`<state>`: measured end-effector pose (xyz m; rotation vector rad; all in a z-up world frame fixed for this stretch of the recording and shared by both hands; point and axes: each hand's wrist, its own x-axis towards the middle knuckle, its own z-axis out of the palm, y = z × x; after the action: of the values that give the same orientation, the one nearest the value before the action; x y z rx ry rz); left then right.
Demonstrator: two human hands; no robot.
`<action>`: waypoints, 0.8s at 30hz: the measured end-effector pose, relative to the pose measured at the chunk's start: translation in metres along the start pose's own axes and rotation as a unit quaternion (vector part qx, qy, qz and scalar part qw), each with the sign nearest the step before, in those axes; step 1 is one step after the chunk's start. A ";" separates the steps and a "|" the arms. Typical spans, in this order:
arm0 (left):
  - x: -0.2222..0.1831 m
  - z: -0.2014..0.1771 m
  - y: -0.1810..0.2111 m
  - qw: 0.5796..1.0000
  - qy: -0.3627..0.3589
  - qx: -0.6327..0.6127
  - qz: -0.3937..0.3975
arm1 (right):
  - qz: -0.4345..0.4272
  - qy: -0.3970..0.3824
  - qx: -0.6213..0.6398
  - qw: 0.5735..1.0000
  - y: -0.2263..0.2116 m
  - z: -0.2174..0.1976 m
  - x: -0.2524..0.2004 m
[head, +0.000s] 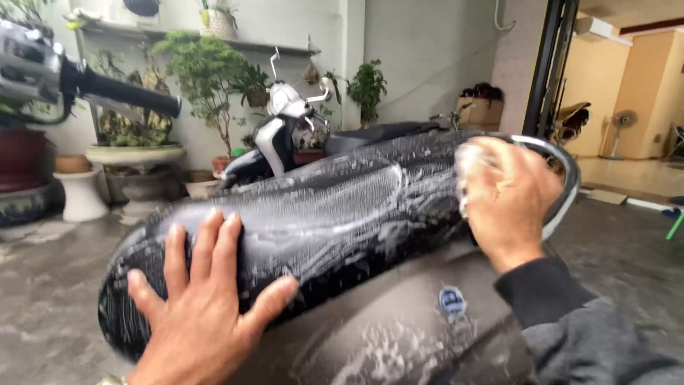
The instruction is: The person scrubs the black seat of a scooter with a soapy cloth. They work on the top surface and the sides of the seat, applying soap and scrubbing in circular and back-and-forth motions.
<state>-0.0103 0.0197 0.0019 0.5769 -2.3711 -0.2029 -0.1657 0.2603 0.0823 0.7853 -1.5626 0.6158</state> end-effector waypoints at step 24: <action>0.006 0.025 -0.011 0.975 0.215 0.048 0.030 | -0.206 -0.153 0.116 0.960 -0.111 0.016 0.007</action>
<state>-0.0273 0.0071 -0.0167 0.5311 -1.9799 0.0617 -0.0905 0.1775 0.0815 1.3958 -1.5504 0.3841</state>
